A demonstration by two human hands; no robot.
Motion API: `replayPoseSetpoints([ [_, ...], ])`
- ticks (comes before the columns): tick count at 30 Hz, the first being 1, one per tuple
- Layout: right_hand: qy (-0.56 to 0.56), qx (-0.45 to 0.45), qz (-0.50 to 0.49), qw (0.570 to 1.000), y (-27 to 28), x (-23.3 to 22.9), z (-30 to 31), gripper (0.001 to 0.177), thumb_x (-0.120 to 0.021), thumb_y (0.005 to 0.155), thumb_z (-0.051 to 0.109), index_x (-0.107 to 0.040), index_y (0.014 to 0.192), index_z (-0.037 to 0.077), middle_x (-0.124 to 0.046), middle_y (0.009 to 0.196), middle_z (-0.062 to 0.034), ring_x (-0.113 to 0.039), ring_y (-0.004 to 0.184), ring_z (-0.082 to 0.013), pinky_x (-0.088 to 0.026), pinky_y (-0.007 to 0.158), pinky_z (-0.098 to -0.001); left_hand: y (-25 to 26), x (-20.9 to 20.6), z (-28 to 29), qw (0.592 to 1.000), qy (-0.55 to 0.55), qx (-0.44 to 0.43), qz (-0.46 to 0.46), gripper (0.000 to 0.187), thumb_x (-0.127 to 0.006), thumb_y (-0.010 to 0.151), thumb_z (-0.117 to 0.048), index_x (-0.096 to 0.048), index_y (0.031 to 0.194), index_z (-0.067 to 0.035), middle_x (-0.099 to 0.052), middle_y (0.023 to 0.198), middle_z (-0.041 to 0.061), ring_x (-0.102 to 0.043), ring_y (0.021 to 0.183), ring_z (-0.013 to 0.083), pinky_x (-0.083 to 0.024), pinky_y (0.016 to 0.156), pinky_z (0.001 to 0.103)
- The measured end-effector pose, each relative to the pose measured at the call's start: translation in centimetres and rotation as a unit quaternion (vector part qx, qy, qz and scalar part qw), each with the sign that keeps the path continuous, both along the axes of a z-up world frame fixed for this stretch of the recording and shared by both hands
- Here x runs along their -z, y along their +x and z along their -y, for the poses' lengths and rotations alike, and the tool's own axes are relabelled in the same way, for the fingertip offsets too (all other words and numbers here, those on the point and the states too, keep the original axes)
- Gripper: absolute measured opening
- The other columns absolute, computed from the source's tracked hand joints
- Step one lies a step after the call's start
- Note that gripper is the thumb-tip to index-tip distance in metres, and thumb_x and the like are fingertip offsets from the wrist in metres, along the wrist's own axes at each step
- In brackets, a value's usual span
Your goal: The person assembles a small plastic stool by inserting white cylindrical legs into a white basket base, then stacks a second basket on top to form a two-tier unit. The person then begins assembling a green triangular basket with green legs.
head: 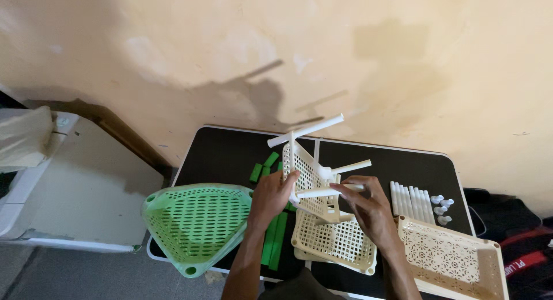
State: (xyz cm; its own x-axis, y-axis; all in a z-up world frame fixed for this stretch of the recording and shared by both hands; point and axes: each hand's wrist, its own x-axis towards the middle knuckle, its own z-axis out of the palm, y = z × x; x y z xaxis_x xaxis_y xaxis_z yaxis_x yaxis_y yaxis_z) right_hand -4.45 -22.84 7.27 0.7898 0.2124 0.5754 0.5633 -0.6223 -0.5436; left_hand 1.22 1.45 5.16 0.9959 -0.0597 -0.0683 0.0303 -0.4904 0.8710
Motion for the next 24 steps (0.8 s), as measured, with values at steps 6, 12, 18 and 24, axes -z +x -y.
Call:
replayPoseSetpoints([
  [6,-0.080,0.003,0.034,0.996,0.3,1.4,0.5,0.049,-0.074,0.077,-0.006,-0.077,0.118,0.020,-0.066,0.120,-0.0051,-0.065,0.102,-0.0205,-0.059,0.084,-0.0302,0.2,1.8,0.3,0.998,0.044,0.050,-0.006,0.053,-0.045,0.104,-0.048,-0.068,0.084,-0.006,-0.072,0.062,0.007,-0.066,0.048,0.0144,-0.053,0.046,0.033],
  [12,-0.162,-0.063,0.042,0.984,0.2,1.4,2.0,0.054,-0.073,0.082,-0.001,-0.068,0.132,0.017,-0.071,0.117,-0.0019,-0.065,0.099,-0.0194,-0.061,0.088,-0.0309,0.2,2.6,0.6,0.994,0.105,0.032,-0.012,0.049,-0.043,0.104,-0.048,-0.065,0.094,-0.006,-0.069,0.061,0.003,-0.059,0.041,0.0125,-0.045,0.035,0.028],
  [18,-0.187,-0.110,-0.016,0.976,0.8,0.5,2.8,0.055,-0.071,0.081,0.006,-0.066,0.135,0.017,-0.072,0.111,-0.0024,-0.066,0.099,-0.0193,-0.059,0.090,-0.0334,-0.6,3.8,1.4,0.977,0.199,0.016,0.078,0.053,-0.047,0.103,-0.050,-0.066,0.094,-0.001,-0.067,0.057,0.004,-0.056,0.038,0.0118,-0.046,0.032,0.029],
  [24,-0.134,-0.167,-0.145,0.966,1.4,-0.6,3.0,0.043,-0.066,0.089,0.010,-0.069,0.131,0.015,-0.073,0.102,-0.0041,-0.071,0.081,-0.0174,-0.062,0.066,-0.0345,-0.9,4.9,1.5,0.988,0.121,0.051,0.085,0.052,-0.046,0.104,-0.048,-0.066,0.093,-0.001,-0.067,0.059,0.004,-0.058,0.036,0.0118,-0.045,0.030,0.029],
])
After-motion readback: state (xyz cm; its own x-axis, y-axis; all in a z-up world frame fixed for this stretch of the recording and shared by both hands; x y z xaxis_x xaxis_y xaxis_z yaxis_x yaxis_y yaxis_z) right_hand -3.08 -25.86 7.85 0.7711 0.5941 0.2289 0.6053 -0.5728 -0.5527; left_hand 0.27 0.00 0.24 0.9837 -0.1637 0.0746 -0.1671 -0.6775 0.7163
